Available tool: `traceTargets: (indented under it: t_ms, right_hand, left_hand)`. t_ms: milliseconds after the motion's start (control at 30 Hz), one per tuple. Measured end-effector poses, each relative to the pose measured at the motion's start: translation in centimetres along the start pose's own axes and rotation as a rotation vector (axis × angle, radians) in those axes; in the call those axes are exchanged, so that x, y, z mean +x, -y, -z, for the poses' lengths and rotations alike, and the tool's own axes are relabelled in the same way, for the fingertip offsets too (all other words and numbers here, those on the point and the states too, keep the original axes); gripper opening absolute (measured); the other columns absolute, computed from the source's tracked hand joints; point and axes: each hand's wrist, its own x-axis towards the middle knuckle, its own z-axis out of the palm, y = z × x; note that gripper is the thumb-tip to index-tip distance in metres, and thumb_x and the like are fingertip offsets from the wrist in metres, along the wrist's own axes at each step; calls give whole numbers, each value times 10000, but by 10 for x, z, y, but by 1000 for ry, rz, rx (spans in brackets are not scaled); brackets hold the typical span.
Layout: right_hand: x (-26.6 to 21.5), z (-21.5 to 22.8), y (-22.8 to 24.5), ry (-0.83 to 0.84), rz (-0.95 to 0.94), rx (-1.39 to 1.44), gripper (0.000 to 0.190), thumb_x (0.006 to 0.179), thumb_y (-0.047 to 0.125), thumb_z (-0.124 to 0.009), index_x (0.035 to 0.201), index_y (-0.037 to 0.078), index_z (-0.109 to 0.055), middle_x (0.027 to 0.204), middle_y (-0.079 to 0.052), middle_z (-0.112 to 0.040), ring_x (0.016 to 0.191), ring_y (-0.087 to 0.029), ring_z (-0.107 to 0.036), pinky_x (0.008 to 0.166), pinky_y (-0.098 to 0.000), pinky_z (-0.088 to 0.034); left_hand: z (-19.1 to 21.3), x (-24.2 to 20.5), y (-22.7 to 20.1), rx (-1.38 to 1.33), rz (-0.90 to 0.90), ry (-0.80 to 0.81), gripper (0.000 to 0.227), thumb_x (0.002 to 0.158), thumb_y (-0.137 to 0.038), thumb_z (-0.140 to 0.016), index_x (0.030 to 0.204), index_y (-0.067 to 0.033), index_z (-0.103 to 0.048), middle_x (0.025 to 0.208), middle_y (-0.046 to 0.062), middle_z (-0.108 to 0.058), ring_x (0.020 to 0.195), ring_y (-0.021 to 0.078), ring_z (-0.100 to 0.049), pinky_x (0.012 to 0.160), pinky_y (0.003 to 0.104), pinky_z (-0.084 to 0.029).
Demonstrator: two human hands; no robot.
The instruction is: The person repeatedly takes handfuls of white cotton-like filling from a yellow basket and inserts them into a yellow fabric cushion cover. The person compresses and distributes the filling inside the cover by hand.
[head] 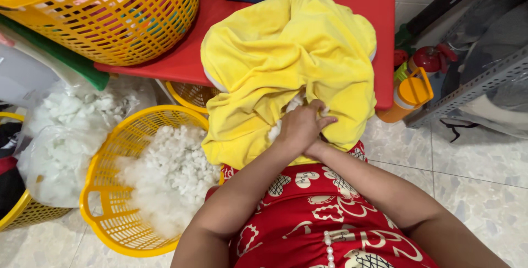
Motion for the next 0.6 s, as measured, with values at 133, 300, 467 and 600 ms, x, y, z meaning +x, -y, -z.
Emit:
traceTargets:
  t_ms: [133,300,467,600]
  right_hand:
    - [-6,-2,11,68,46,-138,358,1058,249,-502,1384,104,-513,1238,-31,-669,1049,-57,-708,865,-220,-614]
    - [-32,-20,41,-20,-13,-580,355,928,177,-651,1256,44,-617,969,-120,-702,783,-242,-648,702,-424,-546]
    - [-71,-30,56,129,414,-750,464,767,69,-771,1202,51,-609,958,-56,-716,837,-140,-703,772,-293,-576]
    - [-82,-16,55,-21,336,-771,336,783,62,-750,1104,53,-652,882,-64,-723,769,-141,-696,703,-287,-570]
  left_hand:
    - [-6,8,-2,-68,107,73,256,997,-348,-635,1070,-108,-683,794,110,-730,715,259,-723,639,413,-574]
    - [19,-7,40,-548,208,-258,150,985,-247,-630,983,-109,-687,863,52,-751,727,187,-734,664,335,-599]
    - [19,-21,77,-380,26,-375,141,948,-189,-711,967,-59,-660,882,122,-764,786,259,-745,716,390,-572]
    - [-19,-7,91,-305,168,-281,238,930,-211,-719,1109,-64,-665,961,161,-754,856,328,-733,785,437,-564]
